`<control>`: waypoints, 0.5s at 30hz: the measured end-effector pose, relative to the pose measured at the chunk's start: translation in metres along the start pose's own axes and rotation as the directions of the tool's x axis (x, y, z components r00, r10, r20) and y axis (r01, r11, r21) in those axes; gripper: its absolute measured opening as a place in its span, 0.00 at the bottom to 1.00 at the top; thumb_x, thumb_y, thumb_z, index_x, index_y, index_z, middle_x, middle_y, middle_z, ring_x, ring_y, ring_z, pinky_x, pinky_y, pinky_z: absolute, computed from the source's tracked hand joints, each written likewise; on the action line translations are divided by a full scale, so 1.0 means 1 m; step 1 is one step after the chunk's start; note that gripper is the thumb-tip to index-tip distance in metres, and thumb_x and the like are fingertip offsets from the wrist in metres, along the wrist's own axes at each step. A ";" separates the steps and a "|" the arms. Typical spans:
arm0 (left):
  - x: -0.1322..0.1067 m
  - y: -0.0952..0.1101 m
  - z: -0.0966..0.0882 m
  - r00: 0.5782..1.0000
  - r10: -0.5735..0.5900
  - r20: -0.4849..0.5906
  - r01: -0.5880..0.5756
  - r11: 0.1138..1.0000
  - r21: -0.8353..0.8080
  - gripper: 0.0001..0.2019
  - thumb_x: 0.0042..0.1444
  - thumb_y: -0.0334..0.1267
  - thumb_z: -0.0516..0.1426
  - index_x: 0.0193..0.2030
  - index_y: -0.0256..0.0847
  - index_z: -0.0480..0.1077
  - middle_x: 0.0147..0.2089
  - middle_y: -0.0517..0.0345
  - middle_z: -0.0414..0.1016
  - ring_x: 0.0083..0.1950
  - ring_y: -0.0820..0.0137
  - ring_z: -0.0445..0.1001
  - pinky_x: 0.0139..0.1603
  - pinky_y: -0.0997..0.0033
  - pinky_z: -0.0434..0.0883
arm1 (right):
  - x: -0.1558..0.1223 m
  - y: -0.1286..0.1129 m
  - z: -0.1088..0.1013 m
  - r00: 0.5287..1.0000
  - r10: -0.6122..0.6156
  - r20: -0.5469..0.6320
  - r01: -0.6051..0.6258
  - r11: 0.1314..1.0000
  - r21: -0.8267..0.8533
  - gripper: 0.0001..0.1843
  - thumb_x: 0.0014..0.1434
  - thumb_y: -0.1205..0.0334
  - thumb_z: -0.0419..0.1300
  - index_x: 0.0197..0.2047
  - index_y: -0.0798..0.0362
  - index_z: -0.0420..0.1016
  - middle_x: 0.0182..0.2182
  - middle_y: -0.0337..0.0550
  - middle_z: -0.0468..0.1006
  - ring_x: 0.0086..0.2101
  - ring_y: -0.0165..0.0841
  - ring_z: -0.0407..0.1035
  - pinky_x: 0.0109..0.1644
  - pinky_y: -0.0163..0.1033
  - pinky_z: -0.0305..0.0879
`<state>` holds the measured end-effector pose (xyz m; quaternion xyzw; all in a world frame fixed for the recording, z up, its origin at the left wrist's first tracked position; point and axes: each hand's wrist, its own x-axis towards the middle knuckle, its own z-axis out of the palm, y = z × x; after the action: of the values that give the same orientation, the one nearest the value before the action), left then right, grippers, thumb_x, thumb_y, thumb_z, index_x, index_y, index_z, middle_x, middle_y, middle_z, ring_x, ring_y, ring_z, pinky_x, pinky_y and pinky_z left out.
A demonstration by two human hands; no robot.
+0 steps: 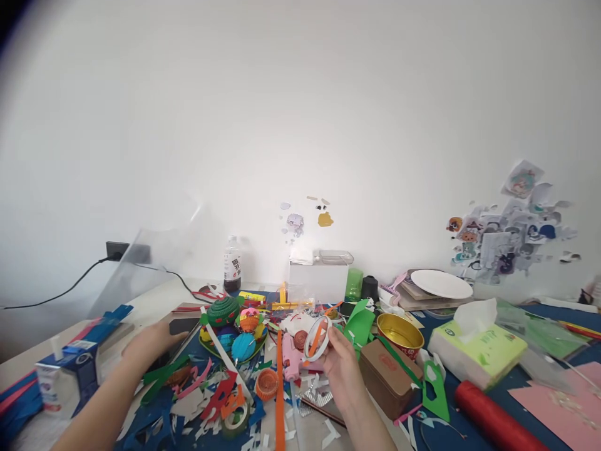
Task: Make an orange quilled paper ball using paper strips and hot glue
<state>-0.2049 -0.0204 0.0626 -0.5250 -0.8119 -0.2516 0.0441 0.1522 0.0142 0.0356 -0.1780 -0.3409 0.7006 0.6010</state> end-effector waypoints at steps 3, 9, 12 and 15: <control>0.003 -0.003 0.019 0.999 0.011 0.033 -0.015 0.992 0.128 0.14 0.48 0.47 0.52 0.26 0.37 0.69 0.29 0.51 0.76 0.36 0.54 0.75 0.28 0.65 0.66 | 0.001 0.001 -0.003 0.999 -0.013 -0.042 0.014 1.000 0.020 0.11 0.45 0.60 0.67 0.34 0.55 0.77 0.25 0.39 0.77 0.27 0.31 0.69 0.31 0.37 0.69; 0.015 -0.009 0.039 0.991 -0.085 0.104 0.048 0.949 0.313 0.13 0.53 0.43 0.53 0.33 0.35 0.71 0.36 0.52 0.75 0.40 0.62 0.73 0.36 0.63 0.68 | 0.002 0.001 -0.004 0.996 -0.020 -0.090 0.021 1.000 0.014 0.12 0.42 0.59 0.69 0.31 0.55 0.77 0.27 0.39 0.78 0.28 0.30 0.70 0.32 0.35 0.68; 0.021 -0.012 0.044 0.979 -0.147 0.139 0.088 0.929 0.360 0.13 0.55 0.44 0.54 0.37 0.36 0.69 0.40 0.55 0.74 0.40 0.69 0.72 0.40 0.62 0.70 | 0.001 0.000 -0.002 0.997 -0.013 -0.072 0.014 1.000 0.013 0.13 0.41 0.58 0.70 0.31 0.54 0.77 0.28 0.38 0.78 0.28 0.30 0.70 0.33 0.34 0.68; 0.022 -0.015 0.047 0.973 -0.161 0.165 0.092 0.926 0.365 0.13 0.56 0.44 0.53 0.40 0.36 0.69 0.42 0.55 0.73 0.42 0.68 0.72 0.41 0.61 0.70 | 0.001 0.000 -0.002 0.997 -0.005 -0.078 0.005 1.000 0.005 0.14 0.41 0.59 0.70 0.32 0.54 0.77 0.29 0.38 0.78 0.30 0.30 0.70 0.33 0.33 0.69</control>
<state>-0.2186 0.0150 0.0238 -0.4764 -0.8767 -0.0516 0.0434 0.1530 0.0154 0.0347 -0.2027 -0.3160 0.6925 0.6160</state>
